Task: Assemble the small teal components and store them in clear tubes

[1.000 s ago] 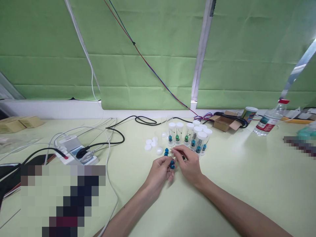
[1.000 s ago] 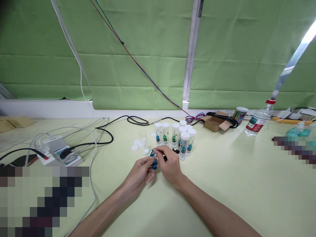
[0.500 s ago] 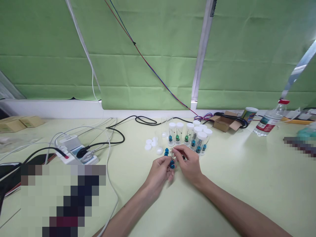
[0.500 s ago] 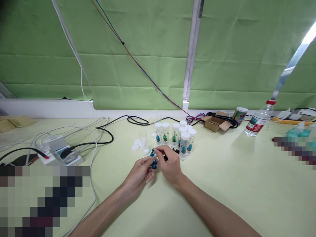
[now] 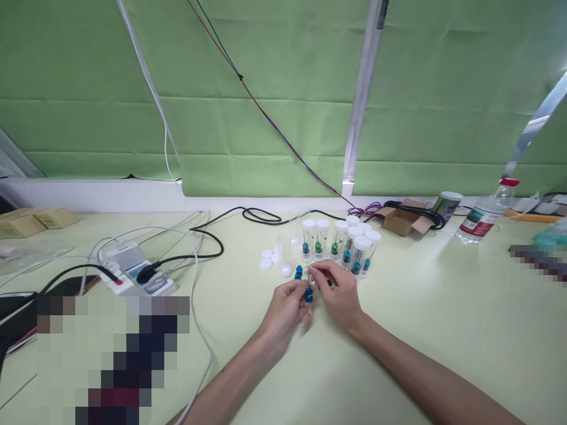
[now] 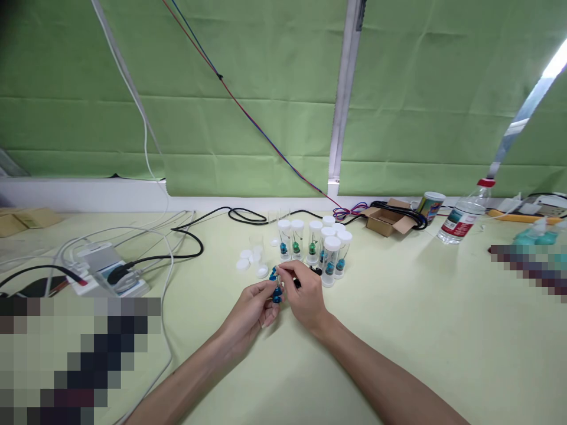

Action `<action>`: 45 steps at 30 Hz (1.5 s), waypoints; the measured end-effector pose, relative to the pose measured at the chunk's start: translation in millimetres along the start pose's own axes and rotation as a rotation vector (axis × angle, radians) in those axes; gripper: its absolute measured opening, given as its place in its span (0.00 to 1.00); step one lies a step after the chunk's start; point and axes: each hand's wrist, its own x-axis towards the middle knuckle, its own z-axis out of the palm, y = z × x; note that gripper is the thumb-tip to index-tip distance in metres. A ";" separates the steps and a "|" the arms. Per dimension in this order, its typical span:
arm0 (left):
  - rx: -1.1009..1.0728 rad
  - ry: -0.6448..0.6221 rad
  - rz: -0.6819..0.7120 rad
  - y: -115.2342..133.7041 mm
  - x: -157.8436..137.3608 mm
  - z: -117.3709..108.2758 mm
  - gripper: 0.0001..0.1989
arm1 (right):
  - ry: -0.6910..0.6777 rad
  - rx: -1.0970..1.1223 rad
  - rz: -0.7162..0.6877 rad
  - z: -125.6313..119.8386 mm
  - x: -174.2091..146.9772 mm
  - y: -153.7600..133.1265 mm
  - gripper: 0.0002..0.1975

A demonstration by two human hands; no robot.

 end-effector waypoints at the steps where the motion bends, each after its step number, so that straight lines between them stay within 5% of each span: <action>1: 0.003 0.000 0.000 0.0 0.0 0.0 0.11 | 0.001 0.004 0.001 0.1 -0.1 0.0 0.06; 31: 0.004 -0.026 -0.001 -3.3 2.1 -3.1 0.13 | -0.054 0.008 -0.012 -1.7 1.3 1.6 0.08; 45: 0.040 -0.043 -0.013 -1.4 1.4 -2.6 0.13 | -0.069 -0.021 -0.127 -3.0 3.6 2.1 0.10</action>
